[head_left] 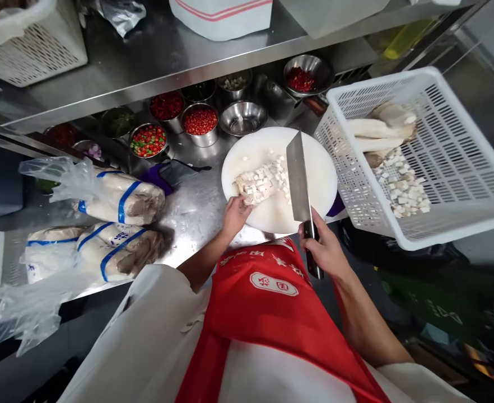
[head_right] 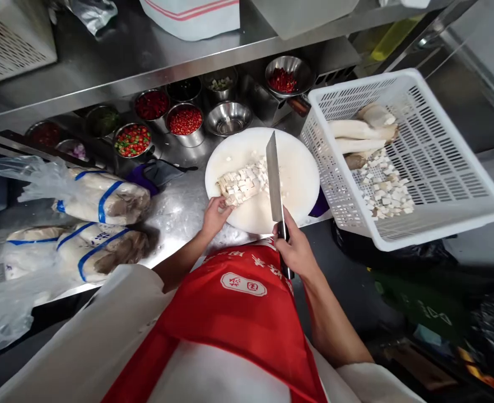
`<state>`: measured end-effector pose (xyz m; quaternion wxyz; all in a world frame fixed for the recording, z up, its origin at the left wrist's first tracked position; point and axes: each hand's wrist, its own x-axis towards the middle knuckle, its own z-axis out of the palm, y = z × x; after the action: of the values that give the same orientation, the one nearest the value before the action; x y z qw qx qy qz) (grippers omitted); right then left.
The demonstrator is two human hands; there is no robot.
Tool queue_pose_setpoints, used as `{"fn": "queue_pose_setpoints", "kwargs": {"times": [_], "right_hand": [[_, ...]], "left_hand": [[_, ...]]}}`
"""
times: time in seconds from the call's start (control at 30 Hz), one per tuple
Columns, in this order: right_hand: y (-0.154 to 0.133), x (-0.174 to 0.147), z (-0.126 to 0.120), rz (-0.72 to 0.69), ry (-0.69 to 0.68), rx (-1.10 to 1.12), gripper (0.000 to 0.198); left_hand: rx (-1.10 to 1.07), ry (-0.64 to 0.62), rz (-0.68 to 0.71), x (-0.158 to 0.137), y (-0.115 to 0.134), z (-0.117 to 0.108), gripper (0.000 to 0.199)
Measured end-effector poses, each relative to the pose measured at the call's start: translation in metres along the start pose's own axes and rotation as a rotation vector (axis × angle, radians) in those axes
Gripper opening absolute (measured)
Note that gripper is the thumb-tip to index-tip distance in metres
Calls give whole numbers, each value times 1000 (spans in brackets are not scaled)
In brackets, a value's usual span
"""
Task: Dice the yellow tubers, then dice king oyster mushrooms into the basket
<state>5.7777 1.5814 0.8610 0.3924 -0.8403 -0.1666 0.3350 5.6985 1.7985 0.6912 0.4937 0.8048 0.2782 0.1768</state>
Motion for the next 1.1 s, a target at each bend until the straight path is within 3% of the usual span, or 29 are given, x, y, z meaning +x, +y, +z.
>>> {"fn": "queue_pose_setpoints", "kwargs": {"times": [0.2, 0.33, 0.43, 0.5, 0.63, 0.7, 0.77, 0.93, 1.03, 1.1], "right_hand": [[29, 3, -9, -187, -54, -372, 67], [33, 8, -26, -152, -80, -566, 67], [34, 14, -45, -139, -141, -718, 67], [36, 23, -56, -161, -213, -805, 69], [36, 55, -61, -318, -356, -879, 71], [32, 69, -58, -428, -403, -872, 70], [26, 77, -57, -496, -446, -848, 69], [32, 53, -84, -522, -509, -761, 73], [62, 19, -115, -421, -475, -600, 74], [91, -3, -131, -307, -385, -367, 73]], "left_hand": [[-9, 108, -49, 13, 3, 22, 27], [59, 269, -24, 26, 5, 24, 25], [182, 368, 73, 36, 31, 21, 28], [253, 274, 189, 47, 64, 25, 33], [498, -312, 445, 79, 128, 50, 65], [640, -554, 477, 97, 142, 64, 81], [754, -676, 435, 116, 140, 72, 79], [871, -676, 216, 157, 105, 58, 69], [832, -559, 71, 179, 88, 36, 65], [764, -471, -21, 191, 79, 24, 64]]}}
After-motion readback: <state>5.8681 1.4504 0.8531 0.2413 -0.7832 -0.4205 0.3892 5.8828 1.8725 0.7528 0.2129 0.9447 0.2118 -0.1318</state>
